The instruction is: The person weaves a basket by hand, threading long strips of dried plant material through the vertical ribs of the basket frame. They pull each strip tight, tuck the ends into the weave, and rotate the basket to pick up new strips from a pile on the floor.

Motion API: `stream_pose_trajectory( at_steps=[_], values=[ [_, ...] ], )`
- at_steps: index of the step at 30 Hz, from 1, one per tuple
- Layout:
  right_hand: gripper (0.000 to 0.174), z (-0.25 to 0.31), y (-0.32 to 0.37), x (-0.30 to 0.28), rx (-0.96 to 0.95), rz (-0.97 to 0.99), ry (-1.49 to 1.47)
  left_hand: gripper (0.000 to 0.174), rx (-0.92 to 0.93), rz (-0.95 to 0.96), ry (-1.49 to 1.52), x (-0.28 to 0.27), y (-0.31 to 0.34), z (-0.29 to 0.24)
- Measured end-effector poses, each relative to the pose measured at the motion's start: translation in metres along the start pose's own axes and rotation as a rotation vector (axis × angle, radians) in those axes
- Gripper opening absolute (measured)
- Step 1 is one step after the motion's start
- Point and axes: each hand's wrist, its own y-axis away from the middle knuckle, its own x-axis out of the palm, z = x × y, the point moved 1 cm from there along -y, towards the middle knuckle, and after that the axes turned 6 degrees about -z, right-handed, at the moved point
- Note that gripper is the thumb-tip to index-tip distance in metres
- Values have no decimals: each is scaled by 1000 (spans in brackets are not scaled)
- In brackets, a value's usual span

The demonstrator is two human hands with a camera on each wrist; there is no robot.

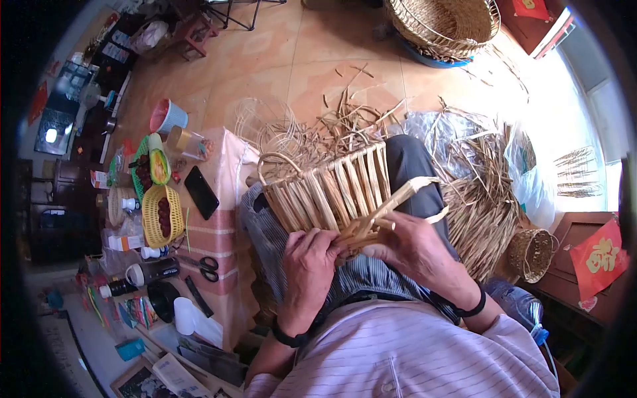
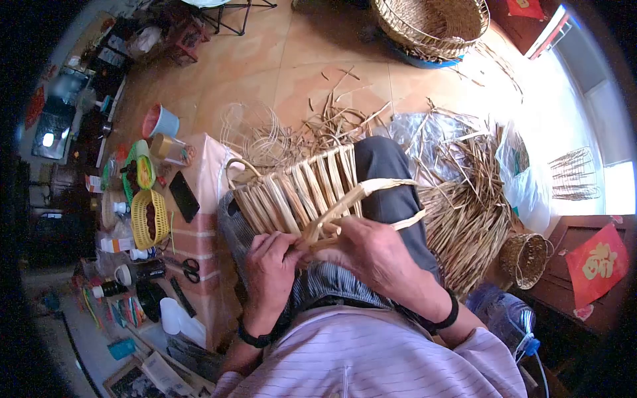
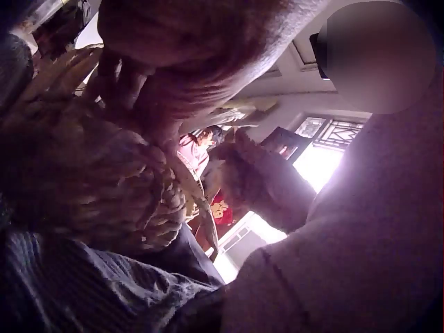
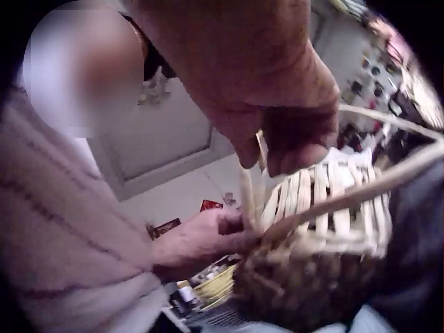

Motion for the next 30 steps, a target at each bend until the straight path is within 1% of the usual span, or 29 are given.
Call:
stream_pose_trajectory(
  at_steps=[1, 3, 4, 5, 6, 8, 9, 10, 12, 13, 15, 16, 17, 19, 20, 22, 23, 26, 27, 30],
  values=[
    [43, -7, 2, 8, 139, 118, -139, 18, 10, 8, -2, 0, -2, 0],
    [42, -11, -5, 24, 138, 84, -352, 18, 26, 23, -5, 0, -5, -2],
    [42, -13, -10, 30, 132, 66, -458, 22, 27, 31, 9, 1, -5, 1],
    [36, -20, -14, 34, 161, 104, -535, 26, 31, 37, 21, 4, -3, 5],
    [34, -20, -20, 31, 258, 108, -629, 30, 32, 45, 33, 4, -2, 8],
    [29, -21, -32, 25, 464, 117, -816, 40, -48, 41, 86, 3, 0, 6],
    [23, -26, -39, 20, 458, 66, -815, 46, -90, 42, 115, 3, 3, 4],
    [22, -29, -46, 16, 418, 60, -795, 51, -41, 27, 74, 3, 5, 2],
    [21, -34, -58, 21, 290, 14, -651, 62, 57, -7, -8, 1, 11, 0],
    [20, -31, -64, 22, 212, 23, -579, 74, 107, 31, -28, 0, 15, 1],
    [19, -20, -75, 23, 59, 46, -433, 84, 197, -5, -56, 3, 19, -1],
    [19, -15, -82, 24, -51, 40, -308, 89, 241, -23, -70, 5, 20, -1],
    [19, -11, -88, 26, -159, 31, -182, 92, 268, 34, -149, 5, 22, -1],
    [24, -10, -93, 33, -341, 27, 114, 87, 235, 105, -221, 7, 26, -3],
    [24, -6, -94, 32, -346, 46, 194, 85, 217, 135, -258, 8, 25, -5],
    [25, 6, -95, 32, -368, 83, 349, 70, 247, 158, -395, 11, 22, -8],
    [29, 4, -95, 35, -389, 73, 405, 63, 256, 171, -470, 11, 21, -8],
    [30, -1, -94, 39, -376, 59, 426, 53, 250, 88, -399, 12, 18, -10],
    [30, -1, -96, 36, -415, 70, 471, 52, 258, 89, -431, 11, 17, -11],
    [29, 0, -94, 32, -425, 138, 507, 50, 235, 132, -418, 11, 18, -11]
  ],
)
